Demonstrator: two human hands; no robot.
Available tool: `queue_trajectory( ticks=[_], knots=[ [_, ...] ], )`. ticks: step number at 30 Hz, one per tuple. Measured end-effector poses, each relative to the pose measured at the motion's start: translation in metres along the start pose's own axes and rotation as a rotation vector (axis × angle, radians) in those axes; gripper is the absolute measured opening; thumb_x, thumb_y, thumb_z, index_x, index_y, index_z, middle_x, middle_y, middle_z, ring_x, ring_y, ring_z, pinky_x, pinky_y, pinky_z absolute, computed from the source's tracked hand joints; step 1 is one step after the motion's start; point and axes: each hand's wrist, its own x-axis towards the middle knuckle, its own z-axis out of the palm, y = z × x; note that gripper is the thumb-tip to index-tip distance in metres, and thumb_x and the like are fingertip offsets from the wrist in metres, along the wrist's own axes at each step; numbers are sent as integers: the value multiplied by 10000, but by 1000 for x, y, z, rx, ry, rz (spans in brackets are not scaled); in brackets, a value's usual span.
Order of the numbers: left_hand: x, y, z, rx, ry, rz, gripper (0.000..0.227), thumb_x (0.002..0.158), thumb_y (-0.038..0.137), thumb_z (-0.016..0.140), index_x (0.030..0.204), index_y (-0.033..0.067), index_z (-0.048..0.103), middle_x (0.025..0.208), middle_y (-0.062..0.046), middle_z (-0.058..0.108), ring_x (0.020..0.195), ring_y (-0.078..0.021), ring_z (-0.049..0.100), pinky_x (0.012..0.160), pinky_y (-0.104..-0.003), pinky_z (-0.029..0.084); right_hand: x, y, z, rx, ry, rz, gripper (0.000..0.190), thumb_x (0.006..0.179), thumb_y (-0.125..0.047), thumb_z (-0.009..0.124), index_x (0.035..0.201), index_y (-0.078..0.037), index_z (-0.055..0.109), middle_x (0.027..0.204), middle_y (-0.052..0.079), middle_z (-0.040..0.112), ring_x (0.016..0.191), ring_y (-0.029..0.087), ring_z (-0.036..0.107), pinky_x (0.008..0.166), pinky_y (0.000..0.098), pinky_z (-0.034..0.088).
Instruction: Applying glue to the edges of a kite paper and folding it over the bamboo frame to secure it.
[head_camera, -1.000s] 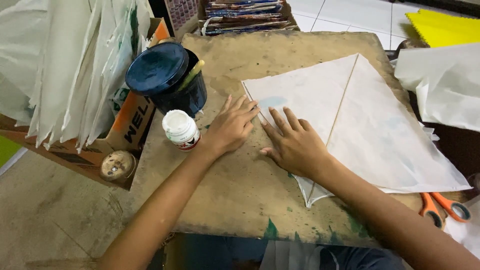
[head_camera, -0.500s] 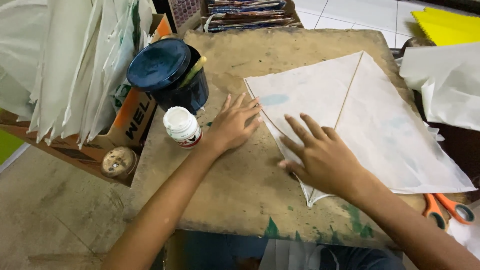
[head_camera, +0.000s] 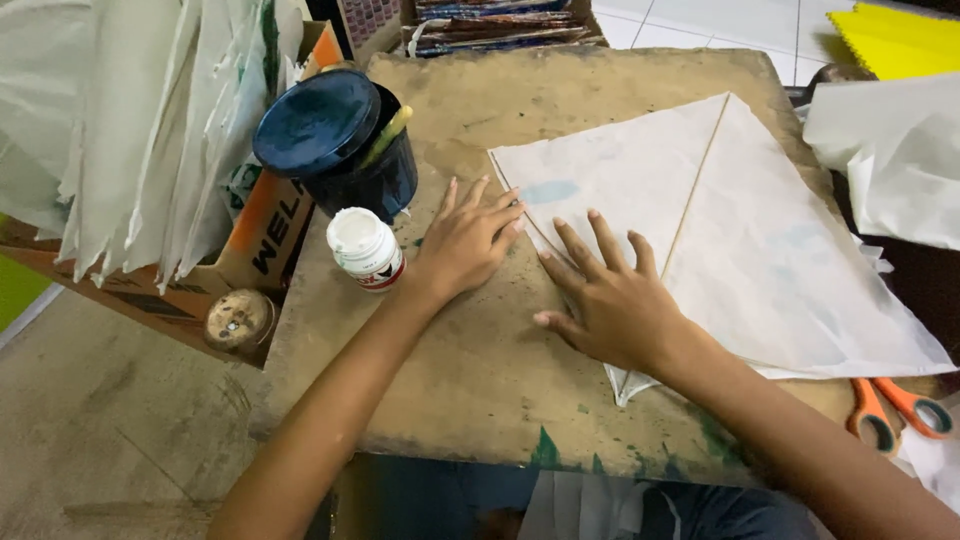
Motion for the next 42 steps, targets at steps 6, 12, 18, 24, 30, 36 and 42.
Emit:
queue_trajectory(
  ticks=[6,12,18,24,30,36,42],
  knots=[
    [-2,5,-2,13,35,20,480,1056,344,348,1425,166,598,1492,-106,556,1497,-398,313,1212,-676,57,-41,-2,-2,-44,-9,-23,819,936,-819,282,1505,-260,467,1669,62,313,1559,366,199,1136,602,276],
    [-2,9,-2,28,41,8,470,1026,311,403,1405,128,613,1501,-105,543,1499,-394,308,1217,-662,65,-62,-1,-15,63,-120,-37,781,944,-811,270,1458,-280,521,1684,54,261,1566,376,145,1116,610,274],
    [3,-2,13,-7,73,35,470,1019,343,400,1370,108,609,1532,-70,481,1484,-400,264,1211,-645,61,-65,13,-13,226,110,-127,790,985,-729,271,1521,-169,421,1680,136,238,1524,432,177,1062,655,262],
    [-5,8,-1,-28,5,-6,516,1042,352,359,1439,103,575,1555,-108,479,1522,-404,241,1210,-677,25,-51,-6,5,-34,51,-17,841,949,-809,272,1545,-232,415,1676,87,294,1556,389,188,1150,640,212],
    [-6,7,-3,-44,-11,2,501,1026,310,400,1463,116,547,1570,-99,459,1521,-408,235,1202,-693,17,-56,-13,-7,81,-114,-57,863,935,-843,213,1567,-273,356,1706,76,175,1561,410,103,1143,687,184],
    [-5,5,0,-41,-13,-8,495,1045,335,365,1457,141,560,1574,-93,457,1520,-408,240,1194,-698,8,-57,1,-14,151,-102,-16,807,967,-767,286,1598,-263,306,1706,92,171,1552,425,114,1127,680,205],
    [-6,7,-1,-20,5,-7,491,1035,331,378,1441,135,575,1561,-91,475,1515,-407,251,1188,-708,29,-66,-19,-3,10,-4,-14,857,941,-832,248,1510,-225,453,1684,95,269,1558,396,176,1146,653,215]
  ],
)
